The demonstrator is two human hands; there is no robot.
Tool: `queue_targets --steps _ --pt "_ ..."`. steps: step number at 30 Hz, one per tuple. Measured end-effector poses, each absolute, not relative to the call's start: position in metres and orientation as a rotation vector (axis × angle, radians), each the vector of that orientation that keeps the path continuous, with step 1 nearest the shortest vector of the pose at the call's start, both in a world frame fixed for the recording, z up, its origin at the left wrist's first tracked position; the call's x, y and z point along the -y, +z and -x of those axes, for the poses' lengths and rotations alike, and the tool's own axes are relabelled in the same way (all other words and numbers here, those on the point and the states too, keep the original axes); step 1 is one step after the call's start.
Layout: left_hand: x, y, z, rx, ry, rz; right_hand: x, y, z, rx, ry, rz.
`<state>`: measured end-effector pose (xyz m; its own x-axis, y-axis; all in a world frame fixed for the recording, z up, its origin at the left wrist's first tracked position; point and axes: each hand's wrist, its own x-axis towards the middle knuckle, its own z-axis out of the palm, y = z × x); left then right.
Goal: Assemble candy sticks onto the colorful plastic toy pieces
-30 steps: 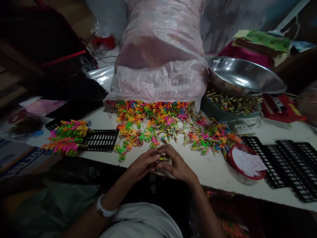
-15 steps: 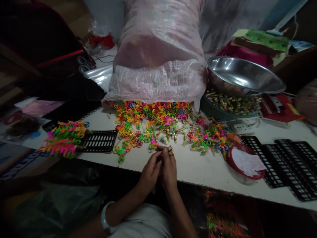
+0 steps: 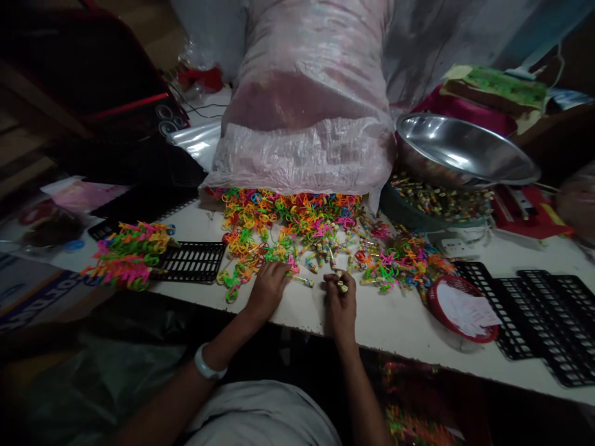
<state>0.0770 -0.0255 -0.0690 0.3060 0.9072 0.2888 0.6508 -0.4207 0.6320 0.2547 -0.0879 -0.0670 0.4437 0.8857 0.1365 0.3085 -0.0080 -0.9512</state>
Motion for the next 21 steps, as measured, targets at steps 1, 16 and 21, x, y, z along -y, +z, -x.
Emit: queue_targets --steps 1,16,21 --pt "0.024 -0.068 -0.076 -1.37 0.948 -2.116 0.087 -0.065 -0.252 1.035 0.663 1.535" --pt "0.032 -0.027 -0.066 -1.004 1.071 -0.541 0.058 -0.028 -0.208 0.928 1.189 1.444" --pt "0.038 -0.024 -0.068 -0.999 0.929 -0.543 0.074 -0.041 -0.211 1.467 0.56 1.535"
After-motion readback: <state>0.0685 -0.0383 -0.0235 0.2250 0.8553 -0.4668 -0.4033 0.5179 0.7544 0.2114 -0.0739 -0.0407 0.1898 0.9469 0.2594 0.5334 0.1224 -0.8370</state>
